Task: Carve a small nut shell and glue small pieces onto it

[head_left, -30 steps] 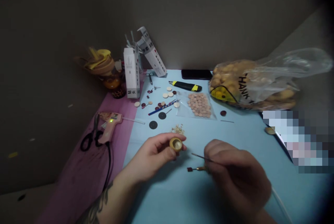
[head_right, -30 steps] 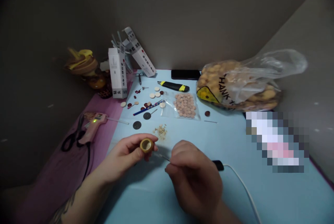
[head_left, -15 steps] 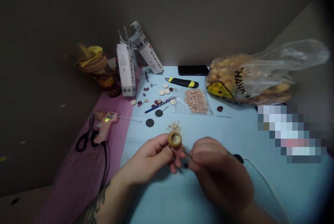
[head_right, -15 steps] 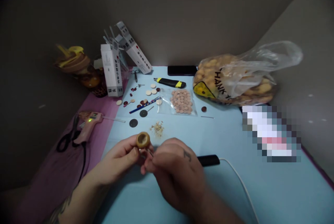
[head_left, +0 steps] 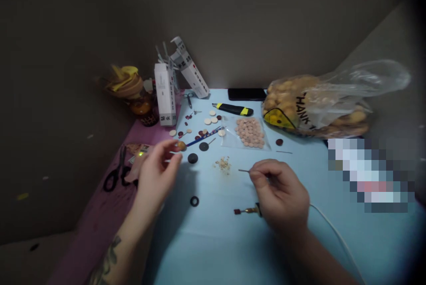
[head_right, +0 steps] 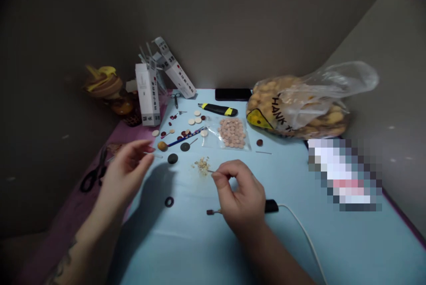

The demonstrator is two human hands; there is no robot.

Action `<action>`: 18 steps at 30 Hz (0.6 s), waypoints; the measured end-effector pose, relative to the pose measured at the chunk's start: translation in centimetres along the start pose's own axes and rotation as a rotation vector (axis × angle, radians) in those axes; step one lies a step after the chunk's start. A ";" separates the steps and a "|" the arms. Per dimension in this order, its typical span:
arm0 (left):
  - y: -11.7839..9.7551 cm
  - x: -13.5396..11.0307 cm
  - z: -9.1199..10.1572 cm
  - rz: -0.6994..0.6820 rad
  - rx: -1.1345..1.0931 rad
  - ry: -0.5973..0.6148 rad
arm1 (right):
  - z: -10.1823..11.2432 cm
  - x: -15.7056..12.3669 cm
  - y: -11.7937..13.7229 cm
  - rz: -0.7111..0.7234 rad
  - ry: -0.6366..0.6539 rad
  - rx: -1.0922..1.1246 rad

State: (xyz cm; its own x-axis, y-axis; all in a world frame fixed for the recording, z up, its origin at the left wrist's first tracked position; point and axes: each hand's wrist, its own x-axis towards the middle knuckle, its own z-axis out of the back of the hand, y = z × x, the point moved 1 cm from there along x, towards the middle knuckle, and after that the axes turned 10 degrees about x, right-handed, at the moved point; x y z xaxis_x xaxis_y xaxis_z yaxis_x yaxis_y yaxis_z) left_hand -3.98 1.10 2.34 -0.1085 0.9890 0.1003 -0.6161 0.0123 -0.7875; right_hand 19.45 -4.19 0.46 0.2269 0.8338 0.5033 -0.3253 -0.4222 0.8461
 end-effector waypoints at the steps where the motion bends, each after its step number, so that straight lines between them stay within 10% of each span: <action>1: 0.0 0.6 1.1 -0.032 0.113 -0.064 | 0.1 0.0 -0.1 -0.011 -0.001 -0.003; 7: 0.7 4.7 2.9 -0.230 0.837 0.158 | 0.1 0.0 0.5 -0.001 0.039 -0.001; 18: 2.2 7.4 0.7 -0.331 0.810 0.323 | 0.9 0.7 0.8 0.053 0.043 -0.062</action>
State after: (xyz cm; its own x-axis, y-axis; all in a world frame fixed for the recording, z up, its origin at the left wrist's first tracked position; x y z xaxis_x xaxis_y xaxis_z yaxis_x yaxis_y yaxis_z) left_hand -6.71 8.39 1.78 0.3175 0.9479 -0.0253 -0.9463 0.3150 -0.0728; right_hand 20.18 -4.28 1.66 0.1683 0.8260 0.5379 -0.3921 -0.4445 0.8054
